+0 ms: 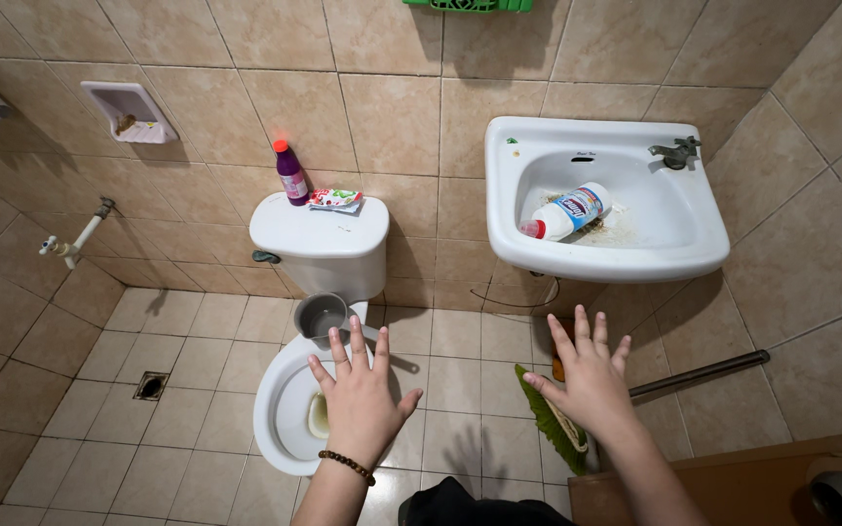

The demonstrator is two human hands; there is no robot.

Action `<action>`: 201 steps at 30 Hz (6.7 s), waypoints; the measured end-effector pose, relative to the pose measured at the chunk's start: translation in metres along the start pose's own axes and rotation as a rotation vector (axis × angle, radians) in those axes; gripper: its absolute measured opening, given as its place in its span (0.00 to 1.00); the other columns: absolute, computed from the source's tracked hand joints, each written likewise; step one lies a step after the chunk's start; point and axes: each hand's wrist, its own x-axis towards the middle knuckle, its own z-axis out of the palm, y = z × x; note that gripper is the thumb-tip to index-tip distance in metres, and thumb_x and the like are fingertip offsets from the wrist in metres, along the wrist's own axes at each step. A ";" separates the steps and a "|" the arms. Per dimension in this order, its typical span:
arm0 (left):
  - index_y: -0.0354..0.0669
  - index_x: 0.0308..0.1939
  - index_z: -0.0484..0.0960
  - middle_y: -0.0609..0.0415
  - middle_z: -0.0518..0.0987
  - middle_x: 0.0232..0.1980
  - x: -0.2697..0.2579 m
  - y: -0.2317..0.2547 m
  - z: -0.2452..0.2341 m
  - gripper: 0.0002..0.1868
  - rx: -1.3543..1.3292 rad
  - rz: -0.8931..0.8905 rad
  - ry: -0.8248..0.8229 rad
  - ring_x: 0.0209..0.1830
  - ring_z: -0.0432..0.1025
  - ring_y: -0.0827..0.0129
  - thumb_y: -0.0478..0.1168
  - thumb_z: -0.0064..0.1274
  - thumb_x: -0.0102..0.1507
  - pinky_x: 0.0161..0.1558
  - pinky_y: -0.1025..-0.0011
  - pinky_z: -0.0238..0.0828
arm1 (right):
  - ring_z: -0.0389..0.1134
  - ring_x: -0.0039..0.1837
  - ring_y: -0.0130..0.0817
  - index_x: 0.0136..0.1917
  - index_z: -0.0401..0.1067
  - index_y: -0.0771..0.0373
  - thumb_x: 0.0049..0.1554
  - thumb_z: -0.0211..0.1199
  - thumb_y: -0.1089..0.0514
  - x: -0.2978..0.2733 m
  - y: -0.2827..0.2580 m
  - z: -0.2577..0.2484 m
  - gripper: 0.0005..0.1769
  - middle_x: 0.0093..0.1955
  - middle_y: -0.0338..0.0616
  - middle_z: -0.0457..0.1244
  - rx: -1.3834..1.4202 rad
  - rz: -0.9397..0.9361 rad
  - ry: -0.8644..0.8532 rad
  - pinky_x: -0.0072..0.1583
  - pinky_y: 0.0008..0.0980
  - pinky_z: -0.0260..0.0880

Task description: The person pours a purple liquid into a white bottle, then adds water from a metal pitcher into the same bottle. They then pour the purple liquid directly into the toilet bowl and place the bottles on the toilet tank.

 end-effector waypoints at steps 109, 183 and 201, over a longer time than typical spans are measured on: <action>0.58 0.78 0.53 0.48 0.43 0.84 0.268 -0.088 0.081 0.49 0.042 0.405 -0.278 0.80 0.40 0.46 0.59 0.56 0.57 0.73 0.44 0.42 | 0.62 0.67 0.45 0.66 0.70 0.44 0.47 0.68 0.59 0.295 0.070 0.010 0.33 0.70 0.42 0.62 -0.255 -0.066 -0.007 0.63 0.49 0.63; 0.41 0.64 0.74 0.41 0.75 0.62 0.259 -0.132 -0.032 0.26 0.127 0.359 0.706 0.64 0.67 0.40 0.39 0.46 0.61 0.64 0.42 0.61 | 0.60 0.27 0.24 0.30 0.72 0.69 0.54 0.68 0.51 0.315 -0.249 -0.026 0.20 0.25 0.40 0.62 1.356 0.212 -0.056 0.29 0.29 0.57; 0.34 0.61 0.73 0.40 0.78 0.51 0.255 -0.139 -0.053 0.36 -0.157 0.353 0.239 0.52 0.73 0.46 0.36 0.60 0.48 0.51 0.52 0.69 | 0.61 0.31 0.28 0.34 0.74 0.67 0.60 0.58 0.48 0.318 -0.232 -0.027 0.22 0.27 0.43 0.63 1.072 -0.006 -0.004 0.38 0.35 0.63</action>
